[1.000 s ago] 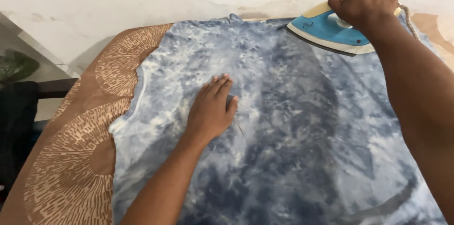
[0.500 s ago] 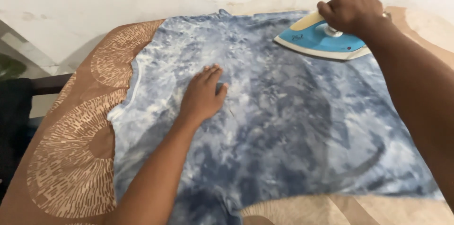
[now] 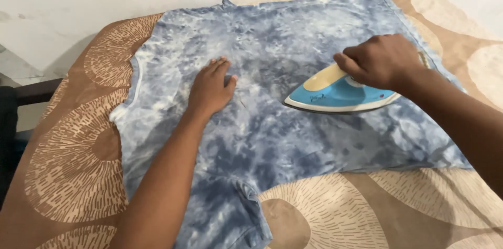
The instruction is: Ironing a blue tie-dye t-shirt on an ironing board.
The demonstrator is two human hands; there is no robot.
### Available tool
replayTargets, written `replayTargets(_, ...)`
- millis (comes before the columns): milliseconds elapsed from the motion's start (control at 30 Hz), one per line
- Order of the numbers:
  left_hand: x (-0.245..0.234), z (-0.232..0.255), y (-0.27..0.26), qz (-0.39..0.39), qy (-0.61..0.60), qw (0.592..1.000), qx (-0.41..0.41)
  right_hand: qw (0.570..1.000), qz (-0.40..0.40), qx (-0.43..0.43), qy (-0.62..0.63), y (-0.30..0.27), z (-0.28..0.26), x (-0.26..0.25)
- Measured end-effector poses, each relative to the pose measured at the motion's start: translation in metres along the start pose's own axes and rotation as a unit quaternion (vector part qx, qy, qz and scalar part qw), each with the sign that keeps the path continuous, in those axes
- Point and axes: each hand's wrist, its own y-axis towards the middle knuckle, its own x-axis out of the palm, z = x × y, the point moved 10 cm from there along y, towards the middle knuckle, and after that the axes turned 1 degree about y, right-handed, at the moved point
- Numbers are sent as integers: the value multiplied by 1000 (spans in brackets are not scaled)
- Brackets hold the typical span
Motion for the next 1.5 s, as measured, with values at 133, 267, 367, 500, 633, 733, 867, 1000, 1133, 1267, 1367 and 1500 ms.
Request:
replayTargets(133,1,-3,0,8,4,1000,2,999,39,-5,2,-4,-11,-7)
replayTargets(267,1,-3,1,7,3,1000,-5,998,61,-18,20,0,-32,-15)
replayTargets(367,6,-3,2,3,-3,1000,-11,994,94,-45,23,6,-55,-22)
replayTargets(500,6,-25,13,4,-61,998,-1,995,81,-57,19,14,-98,-34)
replayTargets(633,-23,-70,11,-28,-233,969,-80,995,55,-74,49,19,-150,-50)
replayTargets(733,-75,-92,-12,-20,-180,968,-175,992,47,-91,70,18,-189,-59)
replayTargets(867,-97,-162,-43,-5,-123,967,-225,990,-1,-85,112,13,-242,-78)
replayTargets(1000,-86,-166,-53,-2,-213,964,-158,965,158,-132,159,14,-280,-90)
replayTargets(1133,-97,-147,-62,88,-147,980,-98,956,177,-141,186,9,-287,-97)
replayTargets(1267,-115,-123,-67,112,-94,988,-53,960,161,-150,172,1,-257,-92)
replayTargets(1367,-120,-120,-73,111,-87,984,-111,980,60,-116,150,-14,-208,-77)
replayTargets(1500,-122,-113,-73,109,-66,986,-103,993,34,-54,97,-39,-94,-46)
